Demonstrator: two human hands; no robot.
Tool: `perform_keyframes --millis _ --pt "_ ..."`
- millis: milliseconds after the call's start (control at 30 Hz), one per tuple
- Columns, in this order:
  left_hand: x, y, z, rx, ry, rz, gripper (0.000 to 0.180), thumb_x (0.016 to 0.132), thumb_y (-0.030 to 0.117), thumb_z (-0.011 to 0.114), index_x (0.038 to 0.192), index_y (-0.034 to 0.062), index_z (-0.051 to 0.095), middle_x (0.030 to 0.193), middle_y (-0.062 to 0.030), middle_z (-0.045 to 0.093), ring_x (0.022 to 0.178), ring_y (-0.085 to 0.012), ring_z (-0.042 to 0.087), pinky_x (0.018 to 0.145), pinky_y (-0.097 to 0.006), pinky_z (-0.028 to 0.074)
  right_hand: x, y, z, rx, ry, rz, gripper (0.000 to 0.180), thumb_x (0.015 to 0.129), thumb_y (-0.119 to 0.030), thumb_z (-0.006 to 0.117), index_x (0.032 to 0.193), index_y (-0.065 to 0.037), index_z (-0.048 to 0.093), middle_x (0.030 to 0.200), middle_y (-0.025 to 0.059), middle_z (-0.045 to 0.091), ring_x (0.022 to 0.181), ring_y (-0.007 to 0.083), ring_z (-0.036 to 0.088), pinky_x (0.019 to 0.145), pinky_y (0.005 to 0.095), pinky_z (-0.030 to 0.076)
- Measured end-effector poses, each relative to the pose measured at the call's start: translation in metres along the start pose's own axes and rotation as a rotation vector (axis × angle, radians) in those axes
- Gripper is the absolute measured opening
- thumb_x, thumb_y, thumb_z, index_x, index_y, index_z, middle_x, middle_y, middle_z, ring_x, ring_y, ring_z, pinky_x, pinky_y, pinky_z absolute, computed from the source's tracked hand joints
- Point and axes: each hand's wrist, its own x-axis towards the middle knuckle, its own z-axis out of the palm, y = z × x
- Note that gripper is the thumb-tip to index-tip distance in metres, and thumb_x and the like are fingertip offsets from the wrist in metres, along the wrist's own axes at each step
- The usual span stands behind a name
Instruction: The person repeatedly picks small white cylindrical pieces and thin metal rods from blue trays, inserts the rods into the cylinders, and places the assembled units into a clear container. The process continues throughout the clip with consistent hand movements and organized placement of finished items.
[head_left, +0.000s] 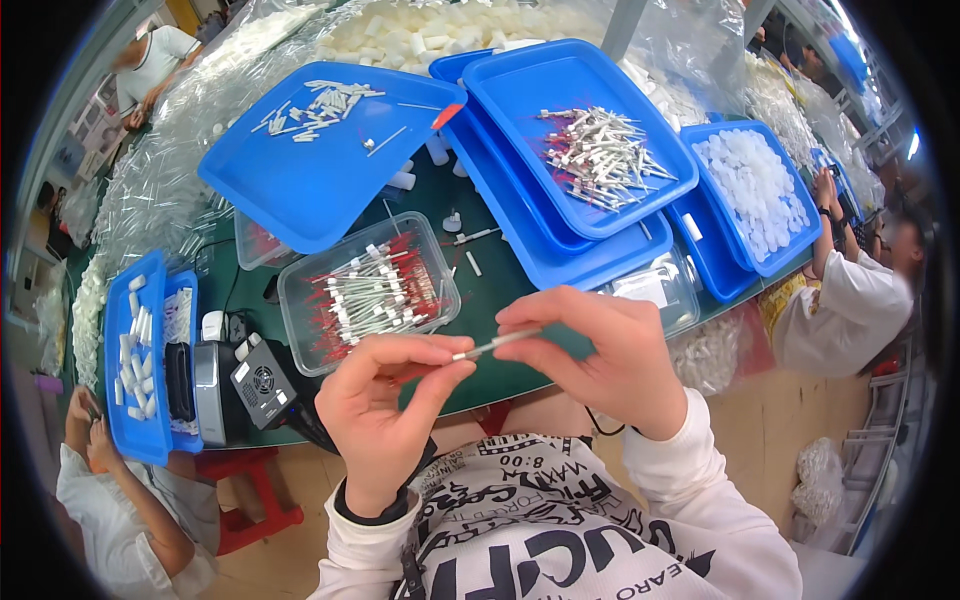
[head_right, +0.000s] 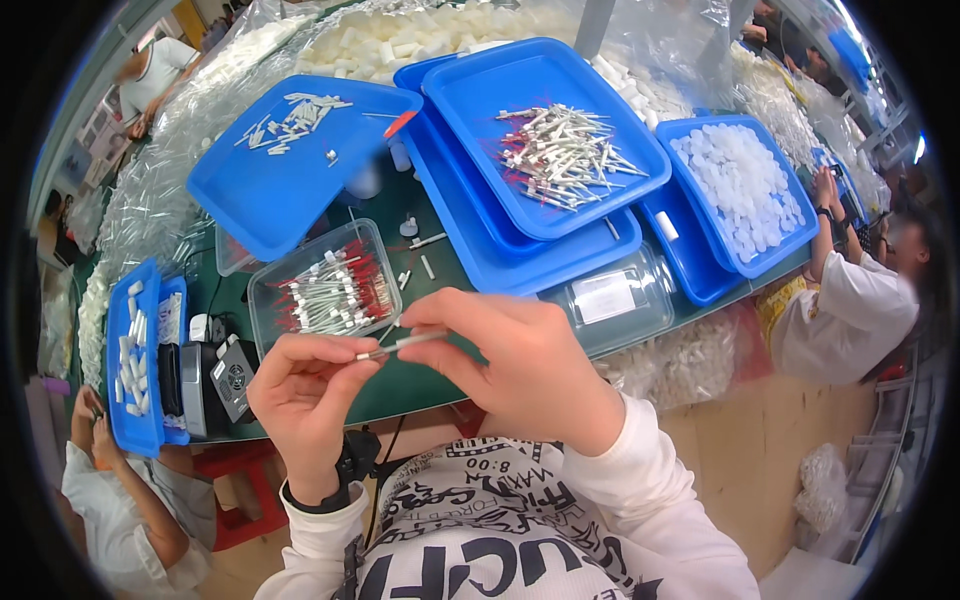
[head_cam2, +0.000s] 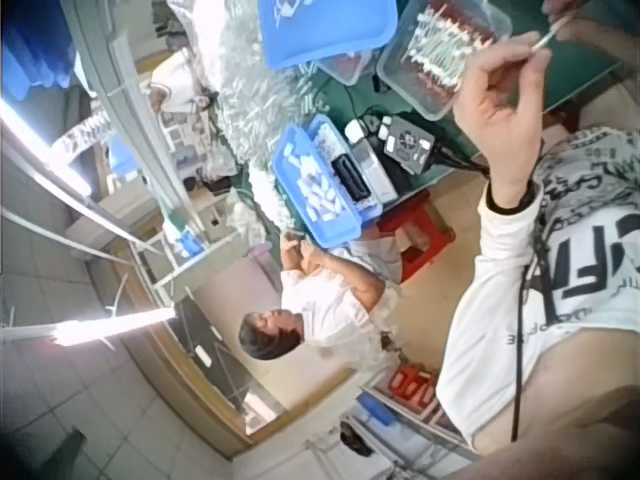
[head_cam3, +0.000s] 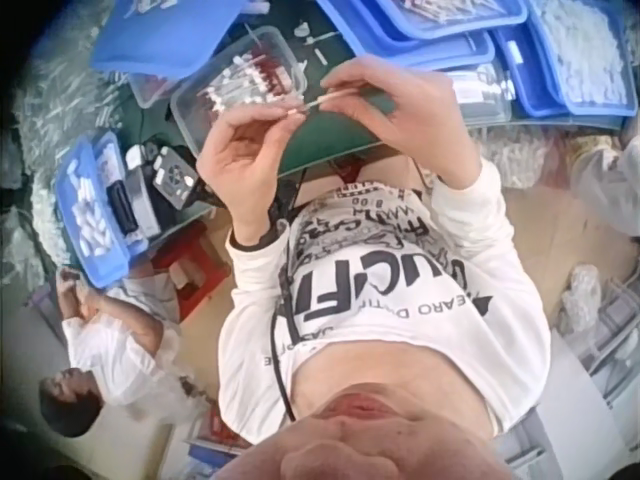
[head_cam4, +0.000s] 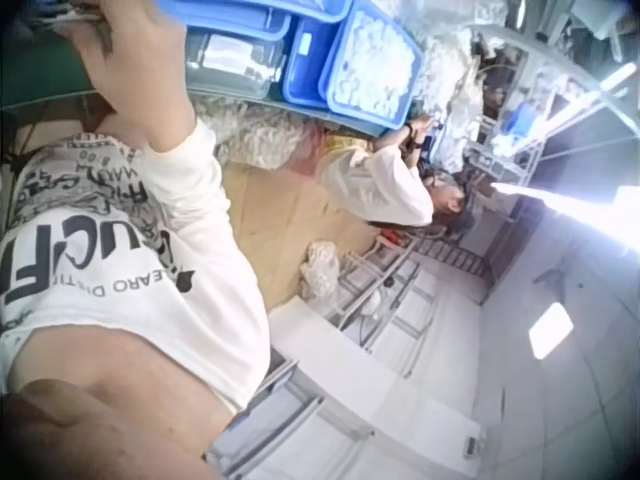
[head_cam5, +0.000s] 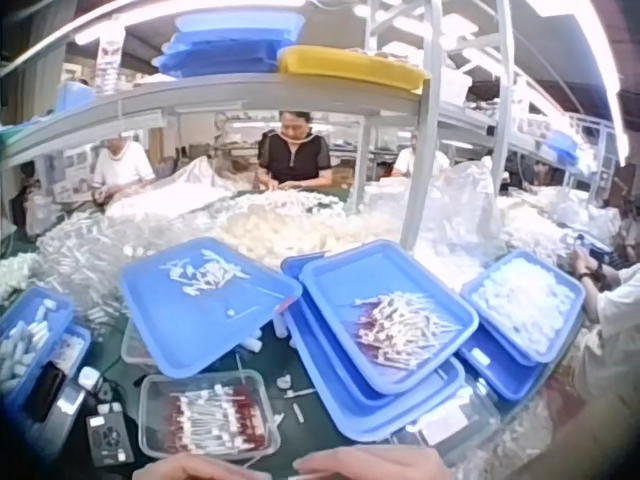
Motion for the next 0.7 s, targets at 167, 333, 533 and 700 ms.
perform_keyframes --millis 167,333,533,700 --pt "0.004 -0.009 0.006 0.224 0.021 0.062 0.018 0.075 -0.007 0.072 0.093 -0.0042 0.068 0.086 -0.0126 0.071 0.078 -0.0184 0.069 0.072 -0.025 0.054 0.006 0.014 -0.002 -0.275 0.038 -0.183 0.012 0.075 -0.011 0.073 0.078 -0.008 0.062 0.070 0.0046 0.061 0.061 0.0218 0.058 0.053 0.0314 0.044" --pt "0.008 -0.008 0.002 0.496 -0.008 0.220 0.016 0.074 -0.006 0.072 0.089 -0.0016 0.069 0.085 -0.0121 0.070 0.073 -0.0208 0.067 0.066 -0.027 0.051 0.001 0.020 -0.002 -0.118 0.027 -0.142 0.011 0.076 -0.010 0.072 0.080 -0.007 0.063 0.069 0.0046 0.060 0.061 0.0224 0.058 0.054 0.0324 0.045" --pt "0.011 -0.005 0.000 0.552 -0.073 0.214 0.010 0.074 -0.008 0.068 0.083 -0.0036 0.066 0.083 -0.0105 0.068 0.076 -0.0185 0.064 0.072 -0.027 0.049 -0.001 0.021 -0.003 -0.186 0.011 -0.231 0.012 0.071 -0.004 0.075 0.081 -0.006 0.068 0.069 0.0040 0.064 0.057 0.0196 0.057 0.051 0.0299 0.043" --pt "0.012 0.001 -0.004 0.550 -0.164 0.173 0.009 0.073 -0.008 0.069 0.080 -0.0039 0.065 0.079 -0.0104 0.067 0.075 -0.0194 0.064 0.070 -0.028 0.049 -0.004 0.022 -0.003 -0.248 0.034 -0.317 0.014 0.070 -0.007 0.076 0.080 -0.009 0.067 0.065 0.0012 0.060 0.054 0.0172 0.056 0.049 0.0288 0.040"
